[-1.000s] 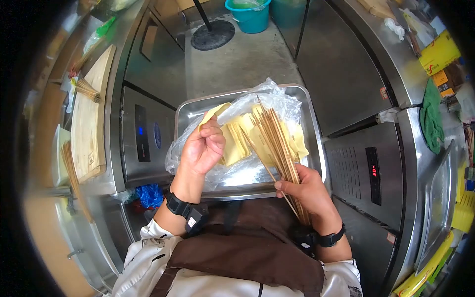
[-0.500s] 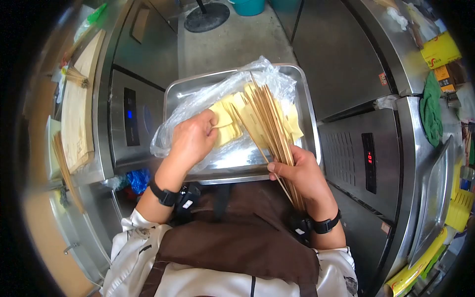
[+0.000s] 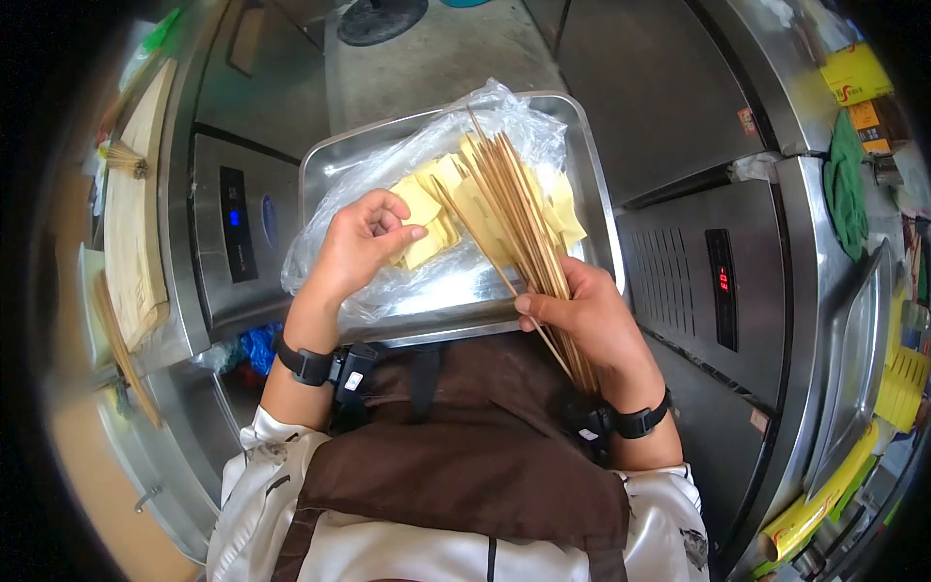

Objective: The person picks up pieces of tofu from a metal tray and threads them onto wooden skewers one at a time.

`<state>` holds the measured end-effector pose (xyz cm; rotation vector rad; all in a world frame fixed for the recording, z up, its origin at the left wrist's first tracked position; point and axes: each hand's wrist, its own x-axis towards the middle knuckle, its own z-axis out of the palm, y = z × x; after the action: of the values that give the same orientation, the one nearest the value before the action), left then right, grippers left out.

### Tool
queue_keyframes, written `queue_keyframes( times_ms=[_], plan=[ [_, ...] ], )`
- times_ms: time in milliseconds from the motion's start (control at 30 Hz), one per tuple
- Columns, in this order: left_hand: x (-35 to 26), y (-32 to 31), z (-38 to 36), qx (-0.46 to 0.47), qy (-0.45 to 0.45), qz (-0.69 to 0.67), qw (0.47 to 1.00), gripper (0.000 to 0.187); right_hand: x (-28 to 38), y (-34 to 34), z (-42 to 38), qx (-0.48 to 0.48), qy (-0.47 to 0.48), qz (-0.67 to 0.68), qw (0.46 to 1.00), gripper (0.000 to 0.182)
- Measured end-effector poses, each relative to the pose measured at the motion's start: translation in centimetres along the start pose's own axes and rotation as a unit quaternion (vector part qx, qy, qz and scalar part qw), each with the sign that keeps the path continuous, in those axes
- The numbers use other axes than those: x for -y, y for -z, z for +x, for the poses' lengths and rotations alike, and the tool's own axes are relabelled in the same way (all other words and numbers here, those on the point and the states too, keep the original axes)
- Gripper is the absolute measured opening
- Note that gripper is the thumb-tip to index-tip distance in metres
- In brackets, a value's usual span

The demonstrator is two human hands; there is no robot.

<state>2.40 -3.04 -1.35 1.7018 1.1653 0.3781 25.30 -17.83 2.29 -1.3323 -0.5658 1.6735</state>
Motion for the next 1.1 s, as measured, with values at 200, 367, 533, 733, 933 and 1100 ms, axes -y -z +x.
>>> queue_keyframes(
  times_ms=[200, 367, 533, 733, 933, 1100],
  plan=[
    [0.12, 0.28, 0.21, 0.013, 0.011, -0.045, 0.999, 0.014, -0.2, 0.2, 0.01, -0.001, -0.001, 0.004, 1.0, 0.022],
    [0.06, 0.42, 0.2, -0.002, 0.012, -0.035, 0.999, 0.008, -0.3, 0.31, 0.12, -0.004, -0.005, -0.004, 1.0, 0.021],
    [-0.41, 0.42, 0.0, -0.014, 0.002, -0.029, 0.999, 0.006, -0.29, 0.27, 0.03, -0.004, -0.004, 0.004, 1.0, 0.021],
    [0.07, 0.23, -0.02, -0.018, -0.012, -0.046, 0.999, 0.005, -0.25, 0.26, 0.02, -0.003, -0.002, 0.006, 1.0, 0.022],
    [0.02, 0.32, -0.2, -0.028, -0.017, -0.048, 0.998, 0.005, -0.32, 0.39, 0.09, -0.003, -0.004, 0.002, 1.0, 0.022],
    [-0.25, 0.94, -0.62, -0.069, -0.029, -0.199, 0.977, 0.01, -0.36, 0.19, 0.07, -0.011, -0.001, -0.006, 1.0, 0.02]
  ],
)
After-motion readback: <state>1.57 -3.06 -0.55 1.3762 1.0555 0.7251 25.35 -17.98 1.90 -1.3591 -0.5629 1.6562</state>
